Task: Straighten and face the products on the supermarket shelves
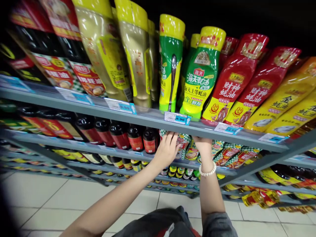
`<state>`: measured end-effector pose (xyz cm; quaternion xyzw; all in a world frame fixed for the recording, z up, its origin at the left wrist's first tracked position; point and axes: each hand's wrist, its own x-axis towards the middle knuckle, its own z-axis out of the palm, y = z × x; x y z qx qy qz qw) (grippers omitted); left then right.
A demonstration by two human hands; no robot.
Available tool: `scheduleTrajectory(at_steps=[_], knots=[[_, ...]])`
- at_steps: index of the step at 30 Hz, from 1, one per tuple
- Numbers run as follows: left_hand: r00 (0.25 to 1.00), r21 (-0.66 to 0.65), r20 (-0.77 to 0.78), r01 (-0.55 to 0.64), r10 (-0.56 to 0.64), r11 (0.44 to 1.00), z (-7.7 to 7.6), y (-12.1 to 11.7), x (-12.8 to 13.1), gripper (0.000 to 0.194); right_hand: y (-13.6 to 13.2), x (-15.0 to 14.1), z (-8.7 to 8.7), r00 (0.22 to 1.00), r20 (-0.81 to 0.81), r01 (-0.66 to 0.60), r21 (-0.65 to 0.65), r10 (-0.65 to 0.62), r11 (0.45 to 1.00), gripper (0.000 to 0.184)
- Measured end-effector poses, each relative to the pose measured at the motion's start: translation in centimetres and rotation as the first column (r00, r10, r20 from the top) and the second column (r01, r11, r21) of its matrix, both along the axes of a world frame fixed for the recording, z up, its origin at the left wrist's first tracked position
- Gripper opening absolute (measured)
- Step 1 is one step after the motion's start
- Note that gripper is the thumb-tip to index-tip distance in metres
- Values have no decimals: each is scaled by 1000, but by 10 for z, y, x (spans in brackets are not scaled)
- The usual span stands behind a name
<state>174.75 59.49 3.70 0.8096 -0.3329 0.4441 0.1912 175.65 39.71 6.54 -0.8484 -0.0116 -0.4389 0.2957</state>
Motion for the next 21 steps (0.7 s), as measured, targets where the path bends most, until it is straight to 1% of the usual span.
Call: scheduleTrajectory(at_steps=[1, 2, 3, 4, 5, 6, 8, 10, 12, 14, 17, 19, 21], knots=[[999, -36, 53, 7, -5, 999, -3, 10, 4, 45, 2, 0, -2, 1000, 14, 16, 1, -16, 1000, 45], [997, -73, 69, -11, 16, 997, -4, 20, 9, 42, 4, 1, -2, 999, 25, 27, 4, -27, 1000, 45], [998, -99, 47, -43, 48, 994, -3, 30, 15, 39, 6, 1, -3, 999, 30, 31, 9, -31, 999, 46], [997, -102, -8, -77, 76, 992, -1, 39, 23, 35, 8, 2, -2, 999, 34, 30, 15, -31, 999, 46], [992, -72, -85, -95, 89, 993, 3, 46, 30, 32, 9, 3, -2, 999, 35, 26, 21, -27, 999, 47], [982, -21, -167, -89, 85, 996, 7, 51, 38, 30, 10, 4, -1, 999, 34, 25, 24, -26, 999, 47], [949, 98, -311, -30, 60, 995, 16, 57, 48, 28, 11, 5, 0, 999, 35, 33, 20, -34, 999, 47], [917, 166, -394, 10, 57, 986, 24, 57, 52, 27, 11, 5, 1, 998, 37, 42, 10, -42, 999, 45], [905, 192, -417, 3, 79, 981, 31, 53, 49, 28, 10, 2, 1, 998, 30, 59, -8, -59, 998, 43], [902, 208, -415, -33, 118, 978, 36, 47, 43, 29, 9, -3, 0, 995, 8, 100, -32, -100, 994, 41], [881, 228, -420, -130, 218, 965, 44, 40, 32, 33, 12, -17, -1, 986, -32, 162, -62, -165, 985, 40], [852, 237, -443, -190, 280, 953, 48, 37, 26, 37, 20, -30, -3, 984, -38, 168, -79, -171, 983, 41], [824, 234, -473, -224, 312, 946, 52, 36, 21, 41, 30, -40, -6, 988, -29, 146, -122, -151, 982, 43]])
